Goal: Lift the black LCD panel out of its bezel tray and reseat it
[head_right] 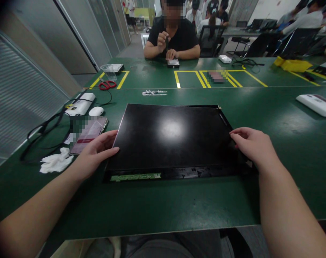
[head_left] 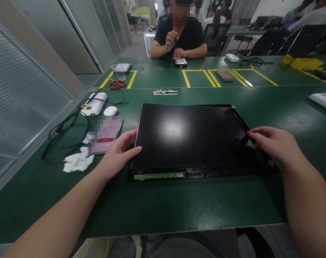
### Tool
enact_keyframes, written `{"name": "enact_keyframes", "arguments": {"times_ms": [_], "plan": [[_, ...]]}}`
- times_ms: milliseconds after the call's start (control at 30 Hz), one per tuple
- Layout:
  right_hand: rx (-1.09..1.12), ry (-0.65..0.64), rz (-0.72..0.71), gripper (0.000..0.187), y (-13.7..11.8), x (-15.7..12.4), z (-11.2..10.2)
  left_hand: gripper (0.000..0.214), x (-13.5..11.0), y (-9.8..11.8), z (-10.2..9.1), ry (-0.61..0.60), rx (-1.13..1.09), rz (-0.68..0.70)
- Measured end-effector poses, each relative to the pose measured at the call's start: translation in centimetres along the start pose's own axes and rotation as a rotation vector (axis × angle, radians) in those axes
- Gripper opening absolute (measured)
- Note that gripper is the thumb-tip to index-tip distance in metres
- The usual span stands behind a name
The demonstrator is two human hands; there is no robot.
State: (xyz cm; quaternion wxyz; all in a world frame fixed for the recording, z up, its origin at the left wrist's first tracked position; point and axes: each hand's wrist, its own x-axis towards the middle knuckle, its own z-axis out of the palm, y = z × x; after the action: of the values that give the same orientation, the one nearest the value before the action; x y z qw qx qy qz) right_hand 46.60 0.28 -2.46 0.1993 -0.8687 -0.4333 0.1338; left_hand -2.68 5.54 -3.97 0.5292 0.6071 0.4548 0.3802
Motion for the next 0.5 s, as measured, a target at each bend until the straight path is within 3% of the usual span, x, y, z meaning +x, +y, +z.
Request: {"name": "enact_keyframes", "arguments": {"times_ms": [233, 500], "plan": [[0.021, 0.016, -0.009, 0.042, 0.4, 0.3, 0.1, 0.062, 0.5, -1.8, -1.4, 0.033, 0.335, 0.124], [0.075, 0.012, 0.021, 0.037, -0.3, -0.2, 0.0, 0.061, 0.9, -2.7, -1.6, 0.008, 0.463, 0.163]]}}
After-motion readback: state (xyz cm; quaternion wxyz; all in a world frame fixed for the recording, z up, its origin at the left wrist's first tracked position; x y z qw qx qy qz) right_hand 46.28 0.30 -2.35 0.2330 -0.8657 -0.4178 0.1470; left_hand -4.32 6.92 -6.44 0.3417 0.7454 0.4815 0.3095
